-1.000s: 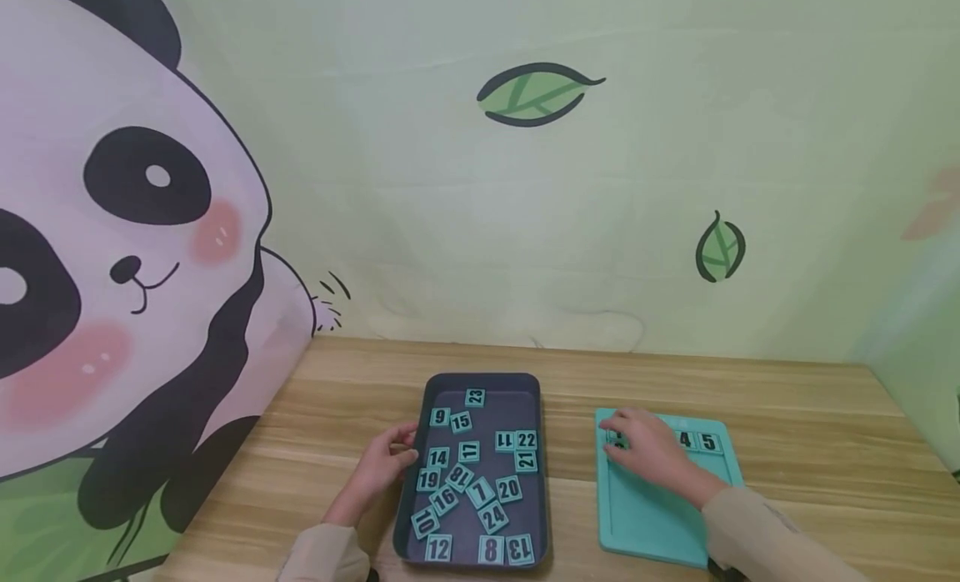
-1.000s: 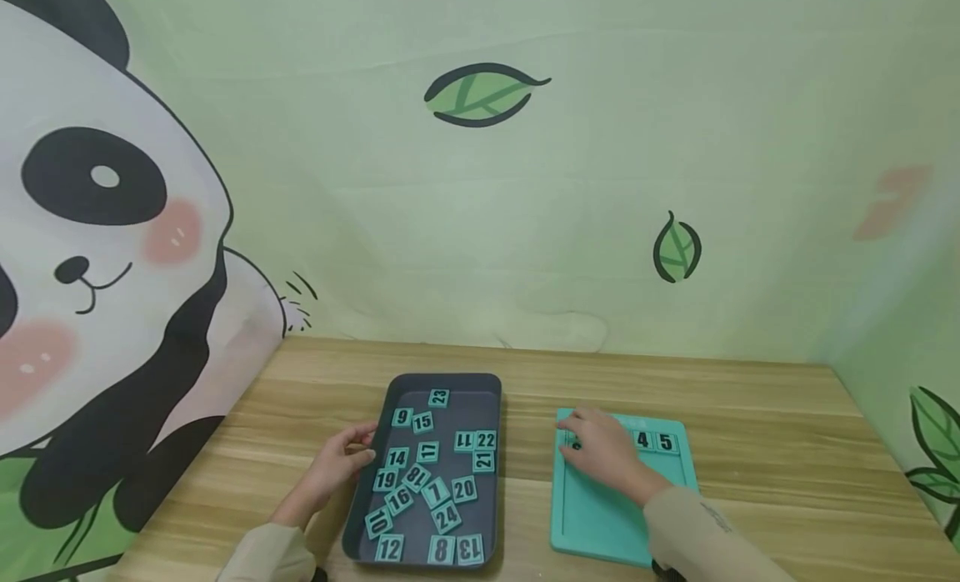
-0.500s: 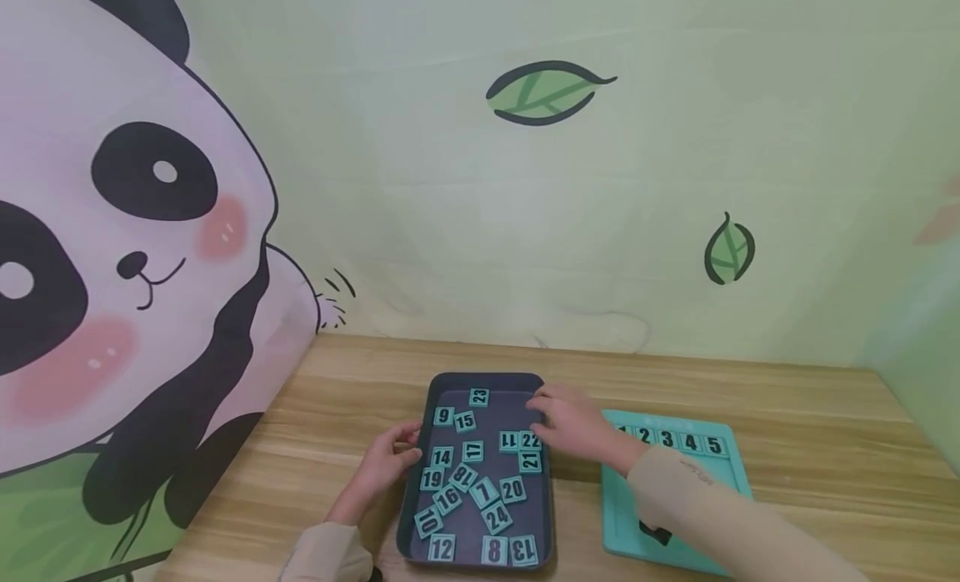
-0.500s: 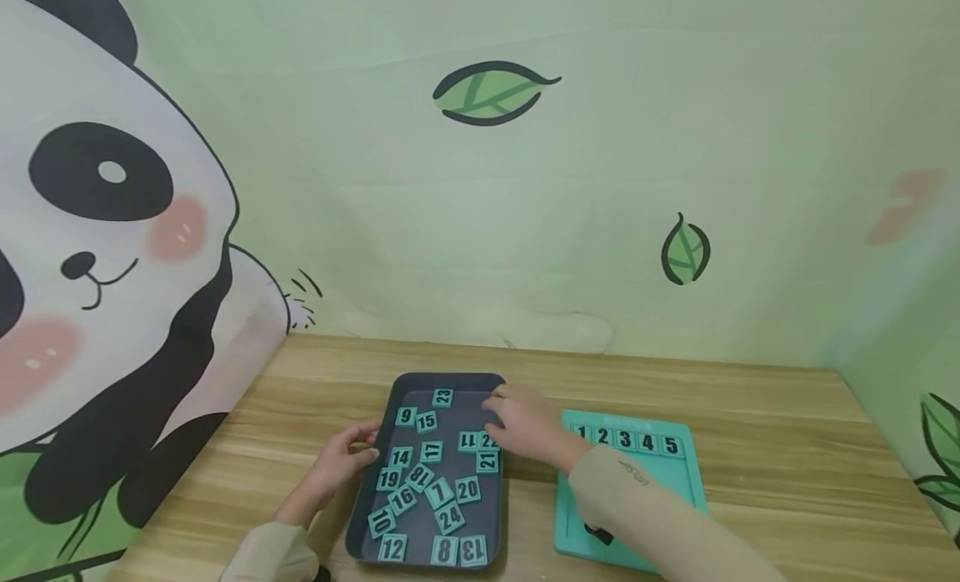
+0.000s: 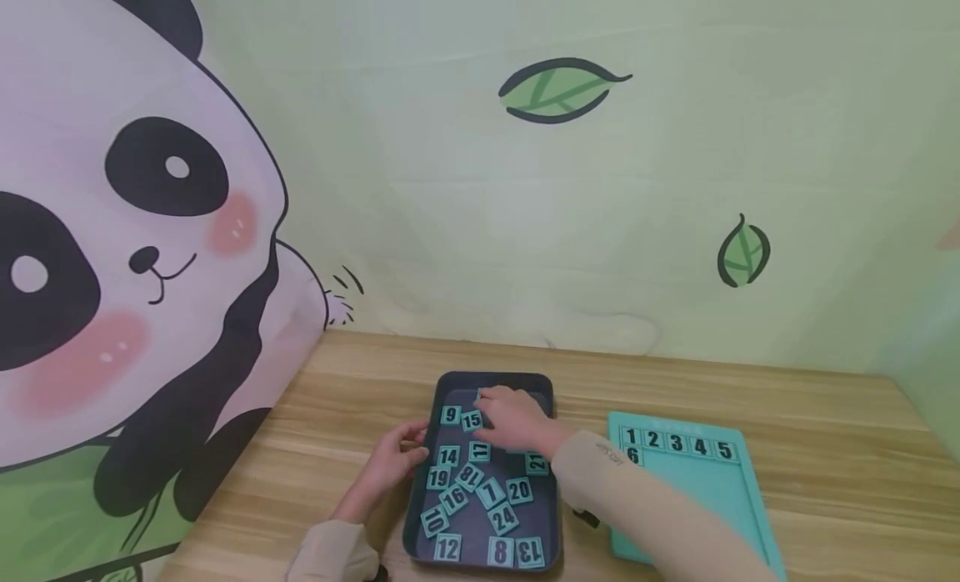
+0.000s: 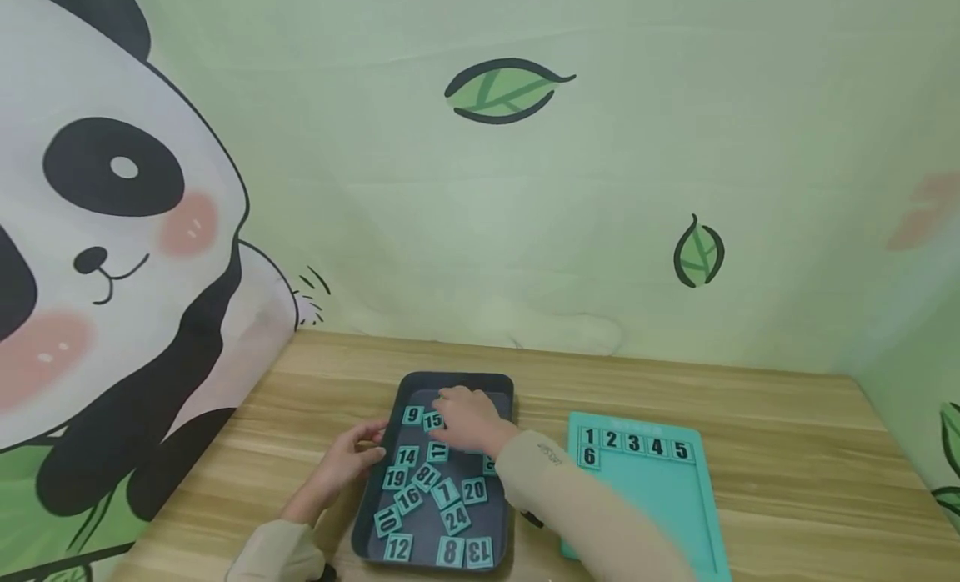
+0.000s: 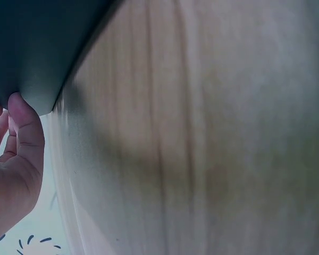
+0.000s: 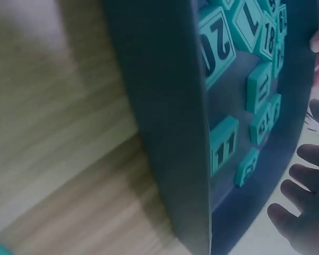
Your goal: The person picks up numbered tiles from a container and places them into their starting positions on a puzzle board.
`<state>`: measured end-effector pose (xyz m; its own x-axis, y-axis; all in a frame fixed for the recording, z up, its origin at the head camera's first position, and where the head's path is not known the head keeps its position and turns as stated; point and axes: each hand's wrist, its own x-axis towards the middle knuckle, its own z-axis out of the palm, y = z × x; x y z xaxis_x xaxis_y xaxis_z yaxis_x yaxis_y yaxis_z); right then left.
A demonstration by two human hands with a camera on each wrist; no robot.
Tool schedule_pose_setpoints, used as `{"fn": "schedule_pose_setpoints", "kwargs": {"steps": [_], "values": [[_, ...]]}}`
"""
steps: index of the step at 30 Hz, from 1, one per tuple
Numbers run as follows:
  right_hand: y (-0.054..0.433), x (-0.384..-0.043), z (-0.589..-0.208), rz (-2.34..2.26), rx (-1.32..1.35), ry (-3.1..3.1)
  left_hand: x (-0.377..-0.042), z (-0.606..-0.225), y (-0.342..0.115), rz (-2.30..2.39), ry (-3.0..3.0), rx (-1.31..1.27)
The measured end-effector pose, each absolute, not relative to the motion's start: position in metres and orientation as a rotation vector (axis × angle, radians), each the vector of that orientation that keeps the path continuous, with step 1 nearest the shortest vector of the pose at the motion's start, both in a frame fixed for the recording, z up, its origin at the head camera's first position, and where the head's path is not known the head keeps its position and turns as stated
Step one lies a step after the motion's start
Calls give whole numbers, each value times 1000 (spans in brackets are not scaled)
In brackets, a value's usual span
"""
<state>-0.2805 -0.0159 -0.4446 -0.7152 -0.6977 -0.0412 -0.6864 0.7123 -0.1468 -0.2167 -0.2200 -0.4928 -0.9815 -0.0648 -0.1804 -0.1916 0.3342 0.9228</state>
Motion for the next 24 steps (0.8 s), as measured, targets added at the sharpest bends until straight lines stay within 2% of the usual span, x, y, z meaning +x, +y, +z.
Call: {"fn": "schedule_pose_setpoints", "kwargs": {"steps": [12, 18, 24], "values": [[-39, -280, -467, -140, -1021, 2654, -218, -492, -220, 1716, 2449, -258], [-35, -274, -463, -161, -968, 2581, -218, -493, -219, 1732, 2459, -252], [-26, -265, -455, -180, -1094, 2576, -218, -494, -219, 1710, 2471, -264]]}}
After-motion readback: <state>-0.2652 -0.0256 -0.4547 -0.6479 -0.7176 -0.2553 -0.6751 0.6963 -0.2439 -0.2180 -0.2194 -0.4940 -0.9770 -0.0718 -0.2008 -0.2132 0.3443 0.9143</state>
